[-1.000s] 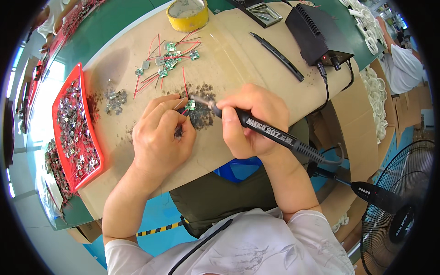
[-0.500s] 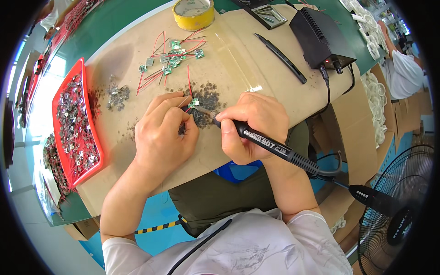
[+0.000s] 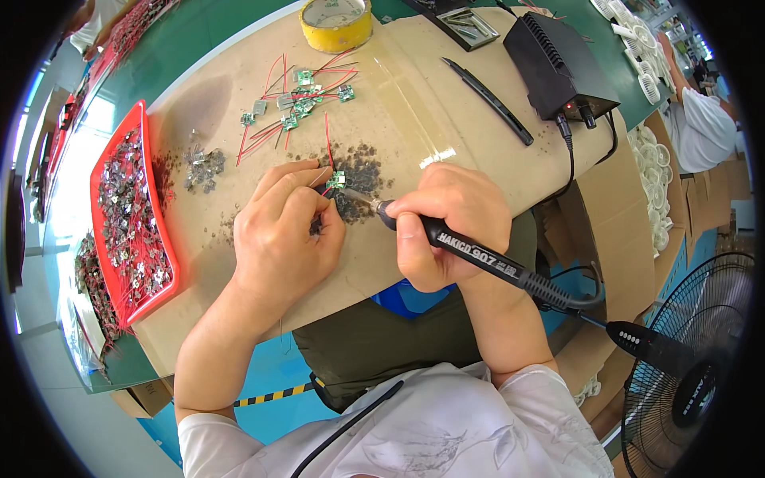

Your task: The person solders wires and components onto small circuit boards using a soldering iron, picking up parts from a tray and the work surface.

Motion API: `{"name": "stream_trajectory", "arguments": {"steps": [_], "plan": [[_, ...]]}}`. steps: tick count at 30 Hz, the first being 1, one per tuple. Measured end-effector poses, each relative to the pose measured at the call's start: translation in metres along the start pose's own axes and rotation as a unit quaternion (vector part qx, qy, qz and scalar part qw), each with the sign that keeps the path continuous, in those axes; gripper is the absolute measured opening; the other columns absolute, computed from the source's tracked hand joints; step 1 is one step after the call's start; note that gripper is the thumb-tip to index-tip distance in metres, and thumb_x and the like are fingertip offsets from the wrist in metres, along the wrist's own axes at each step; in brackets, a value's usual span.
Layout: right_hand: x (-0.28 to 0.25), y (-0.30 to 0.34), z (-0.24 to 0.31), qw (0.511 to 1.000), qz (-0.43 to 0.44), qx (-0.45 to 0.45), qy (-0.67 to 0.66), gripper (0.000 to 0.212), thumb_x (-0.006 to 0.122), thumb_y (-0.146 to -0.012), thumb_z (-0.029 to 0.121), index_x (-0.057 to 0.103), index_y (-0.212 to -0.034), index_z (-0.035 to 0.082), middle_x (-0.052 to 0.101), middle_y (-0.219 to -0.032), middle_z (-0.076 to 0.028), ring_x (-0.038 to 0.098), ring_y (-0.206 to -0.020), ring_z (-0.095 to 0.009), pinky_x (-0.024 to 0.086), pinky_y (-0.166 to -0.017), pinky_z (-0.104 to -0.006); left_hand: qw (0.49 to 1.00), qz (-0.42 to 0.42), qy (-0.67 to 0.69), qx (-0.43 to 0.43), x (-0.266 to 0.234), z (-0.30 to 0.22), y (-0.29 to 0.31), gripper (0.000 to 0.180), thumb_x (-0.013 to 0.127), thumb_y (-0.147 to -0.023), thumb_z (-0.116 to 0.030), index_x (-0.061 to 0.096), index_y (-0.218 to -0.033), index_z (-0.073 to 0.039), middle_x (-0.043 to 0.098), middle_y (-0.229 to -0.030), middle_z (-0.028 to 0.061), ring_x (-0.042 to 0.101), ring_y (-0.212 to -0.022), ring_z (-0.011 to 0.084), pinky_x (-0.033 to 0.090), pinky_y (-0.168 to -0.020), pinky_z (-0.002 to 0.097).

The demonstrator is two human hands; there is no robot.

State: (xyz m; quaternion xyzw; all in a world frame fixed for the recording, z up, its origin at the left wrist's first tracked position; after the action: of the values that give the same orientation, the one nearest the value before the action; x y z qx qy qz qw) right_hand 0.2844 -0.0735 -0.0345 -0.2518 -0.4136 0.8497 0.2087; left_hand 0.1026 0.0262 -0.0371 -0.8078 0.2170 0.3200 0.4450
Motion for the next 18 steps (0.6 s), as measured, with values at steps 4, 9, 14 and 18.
{"name": "stream_trajectory", "arguments": {"steps": [4, 9, 14, 18], "plan": [[0.002, -0.003, 0.002, 1.0, 0.025, -0.002, 0.016, 0.007, 0.073, -0.089, 0.0, 0.071, -0.095, 0.002, 0.067, -0.072, -0.007, 0.051, -0.05, -0.022, 0.042, -0.049, -0.0343, 1.0, -0.001, 0.0, 0.001, 0.0, 0.001, 0.001, 0.02, 0.08, -0.078, 0.007, 0.066, -0.087, -0.002, 0.082, -0.11, 0.0177, 0.081, -0.108, 0.0368, 0.068, -0.078, 0.0438], [-0.003, -0.001, -0.002, 1.0, -0.003, 0.005, 0.02, 0.007, 0.074, -0.09, 0.0, 0.072, -0.096, 0.002, 0.064, -0.07, -0.006, 0.051, -0.05, -0.021, 0.042, -0.049, -0.0345, 1.0, -0.004, -0.002, 0.009, 0.0, -0.001, -0.001, 0.02, 0.081, -0.078, 0.007, 0.066, -0.088, -0.002, 0.082, -0.11, 0.0173, 0.081, -0.108, 0.0367, 0.068, -0.075, 0.0438], [0.005, -0.012, -0.011, 0.995, -0.02, 0.037, 0.086, 0.022, 0.083, -0.094, 0.003, 0.079, -0.116, 0.003, 0.076, -0.083, -0.01, 0.068, -0.063, -0.025, 0.055, -0.057, -0.038, 1.0, 0.021, 0.0, -0.001, 0.005, -0.002, -0.004, 0.017, 0.08, -0.079, 0.007, 0.067, -0.086, -0.001, 0.081, -0.111, 0.0188, 0.081, -0.11, 0.0377, 0.068, -0.077, 0.0441], [0.019, -0.017, -0.015, 0.998, 0.01, 0.048, 0.036, 0.033, 0.081, -0.102, -0.001, 0.078, -0.134, 0.0, 0.083, -0.1, -0.014, 0.08, -0.082, -0.027, 0.064, -0.072, -0.0374, 1.0, 0.007, -0.005, 0.023, -0.005, -0.009, -0.005, 0.015, 0.079, -0.079, 0.008, 0.067, -0.085, 0.0, 0.081, -0.112, 0.0199, 0.08, -0.111, 0.0388, 0.067, -0.078, 0.044]]}}
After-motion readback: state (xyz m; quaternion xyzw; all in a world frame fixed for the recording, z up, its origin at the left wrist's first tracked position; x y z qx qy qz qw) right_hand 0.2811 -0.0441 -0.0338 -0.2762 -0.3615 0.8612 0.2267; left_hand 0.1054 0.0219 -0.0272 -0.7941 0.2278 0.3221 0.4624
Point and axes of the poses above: each hand's wrist, its own y-axis away from the middle knuckle, its own x-axis out of the palm, z = x × y, the point moved 5 cm from there along -y, towards the middle knuckle
